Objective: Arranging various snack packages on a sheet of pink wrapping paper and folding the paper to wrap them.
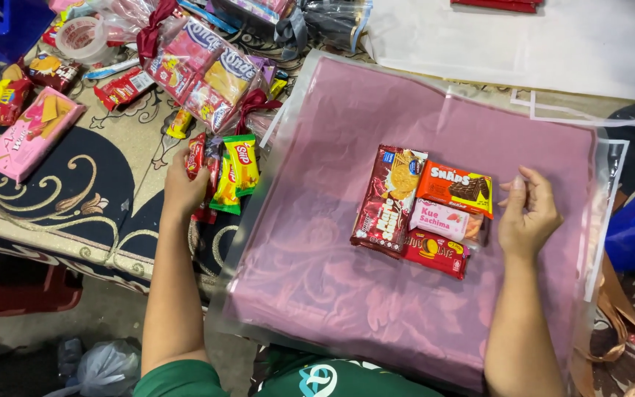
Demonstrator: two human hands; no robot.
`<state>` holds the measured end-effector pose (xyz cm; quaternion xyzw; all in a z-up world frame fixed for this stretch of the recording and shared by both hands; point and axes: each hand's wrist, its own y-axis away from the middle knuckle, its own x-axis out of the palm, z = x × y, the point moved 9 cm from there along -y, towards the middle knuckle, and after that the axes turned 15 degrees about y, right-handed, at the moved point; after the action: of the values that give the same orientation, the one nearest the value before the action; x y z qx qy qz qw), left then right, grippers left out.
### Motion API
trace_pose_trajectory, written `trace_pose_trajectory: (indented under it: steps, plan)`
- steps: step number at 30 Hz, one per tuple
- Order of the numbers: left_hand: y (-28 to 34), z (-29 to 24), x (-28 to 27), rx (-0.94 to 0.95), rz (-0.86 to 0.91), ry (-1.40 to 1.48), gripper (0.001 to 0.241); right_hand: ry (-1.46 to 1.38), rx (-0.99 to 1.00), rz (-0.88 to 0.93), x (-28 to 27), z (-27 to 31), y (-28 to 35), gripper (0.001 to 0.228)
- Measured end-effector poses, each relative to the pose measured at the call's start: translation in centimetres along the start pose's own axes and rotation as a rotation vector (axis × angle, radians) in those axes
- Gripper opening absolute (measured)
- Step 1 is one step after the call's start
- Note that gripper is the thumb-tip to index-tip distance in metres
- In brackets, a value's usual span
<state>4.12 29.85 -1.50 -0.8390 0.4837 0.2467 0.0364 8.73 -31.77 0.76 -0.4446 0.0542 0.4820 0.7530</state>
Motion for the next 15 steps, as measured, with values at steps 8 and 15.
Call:
trace_pose_trajectory:
  steps: [8, 15]
  plan:
    - [2.9, 0.8, -0.9, -0.052, 0.075, -0.018, 0.061, -0.009, 0.023, 0.013, 0.5, -0.4, 0.0, 0.020]
    - [2.6, 2.3, -0.5, 0.090, 0.011, -0.185, 0.072, -0.013, 0.040, 0.029, 0.8, -0.9, 0.1, 0.022]
